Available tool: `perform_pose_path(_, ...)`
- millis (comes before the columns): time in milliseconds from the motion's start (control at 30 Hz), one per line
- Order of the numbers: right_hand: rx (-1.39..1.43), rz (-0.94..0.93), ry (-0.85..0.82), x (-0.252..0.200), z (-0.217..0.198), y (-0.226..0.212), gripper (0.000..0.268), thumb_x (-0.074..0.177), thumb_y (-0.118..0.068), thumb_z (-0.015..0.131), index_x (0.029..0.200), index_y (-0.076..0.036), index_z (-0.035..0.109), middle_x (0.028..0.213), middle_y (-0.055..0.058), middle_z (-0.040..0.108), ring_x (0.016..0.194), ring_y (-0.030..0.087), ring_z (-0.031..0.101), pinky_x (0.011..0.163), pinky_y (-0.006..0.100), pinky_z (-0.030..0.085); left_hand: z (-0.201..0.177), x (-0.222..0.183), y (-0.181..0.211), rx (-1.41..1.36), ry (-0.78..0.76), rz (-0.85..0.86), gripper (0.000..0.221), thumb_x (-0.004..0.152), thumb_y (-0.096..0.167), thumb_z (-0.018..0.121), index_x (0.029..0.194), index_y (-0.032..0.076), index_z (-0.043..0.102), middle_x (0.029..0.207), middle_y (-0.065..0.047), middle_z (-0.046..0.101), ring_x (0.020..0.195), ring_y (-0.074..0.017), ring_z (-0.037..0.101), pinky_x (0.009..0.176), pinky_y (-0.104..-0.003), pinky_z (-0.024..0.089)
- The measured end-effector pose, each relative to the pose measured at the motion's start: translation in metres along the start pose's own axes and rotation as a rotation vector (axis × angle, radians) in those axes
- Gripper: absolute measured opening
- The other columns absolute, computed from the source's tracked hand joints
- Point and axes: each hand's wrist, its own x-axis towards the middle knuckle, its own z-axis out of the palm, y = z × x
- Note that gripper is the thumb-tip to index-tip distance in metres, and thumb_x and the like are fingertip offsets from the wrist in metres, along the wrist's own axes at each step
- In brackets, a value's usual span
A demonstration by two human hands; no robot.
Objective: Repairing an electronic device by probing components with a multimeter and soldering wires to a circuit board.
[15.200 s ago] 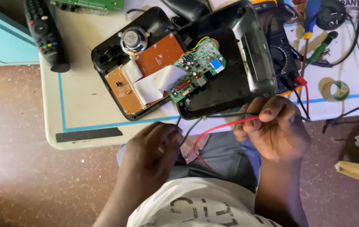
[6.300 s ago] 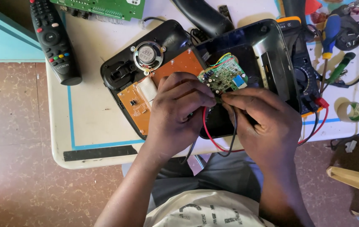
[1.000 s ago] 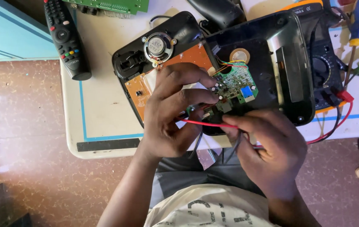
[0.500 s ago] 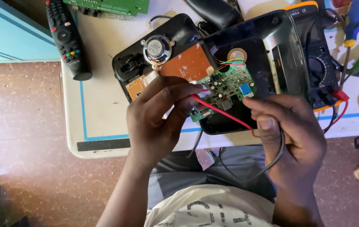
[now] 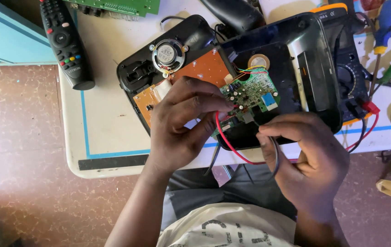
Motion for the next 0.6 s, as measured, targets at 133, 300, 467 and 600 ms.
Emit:
perform_pose_path(133, -0.025, 0.011, 0.015, -0.006, 0.010, 0.006, 0.015, 0.098, 0.007, 0.079, 0.100, 0.002, 0.065, 0.100, 0.019, 0.073, 0.093, 0.030, 0.072, 0.093, 0.040, 0.058, 0.002, -0.001, -0.002, 0.036, -0.002, 0.061, 0.015, 0.106, 0.000, 0.062, 0.109, 0.007, 0.076, 0.114, -0.009, 0.073, 0.101, -0.0302, 0.067, 0.095, -0.041, 0.051)
perform_pose_path(300, -0.109, -0.077, 0.023, -0.004, 0.013, 0.010, 0.022, 0.093, 0.007, 0.093, 0.101, 0.001, 0.074, 0.100, 0.017, 0.072, 0.091, 0.027, 0.070, 0.088, 0.037, 0.057, 0.004, -0.001, -0.003, 0.105, 0.054, 0.144, 0.014, 0.105, -0.001, 0.062, 0.104, 0.005, 0.075, 0.106, -0.012, 0.071, 0.093, -0.0308, 0.066, 0.090, -0.042, 0.053)
perform_pose_path(467, -0.145, -0.079, 0.031, -0.004, 0.015, 0.012, 0.021, 0.093, 0.006, 0.095, 0.101, 0.002, 0.076, 0.099, 0.018, 0.070, 0.087, 0.027, 0.068, 0.085, 0.038, 0.056, 0.005, -0.004, -0.007, 0.119, 0.016, 0.147, 0.015, 0.103, 0.000, 0.064, 0.106, 0.004, 0.078, 0.109, -0.009, 0.073, 0.099, -0.0332, 0.067, 0.096, -0.043, 0.055)
perform_pose_path(600, -0.145, -0.098, 0.023, -0.003, 0.016, 0.012, 0.019, 0.094, 0.009, 0.093, 0.100, 0.003, 0.076, 0.098, 0.018, 0.069, 0.085, 0.028, 0.066, 0.082, 0.038, 0.056, 0.003, -0.003, -0.004, 0.127, -0.008, 0.179, 0.023, 0.096, -0.004, 0.060, 0.105, 0.004, 0.080, 0.108, -0.010, 0.076, 0.100, -0.0350, 0.067, 0.096, -0.046, 0.053)
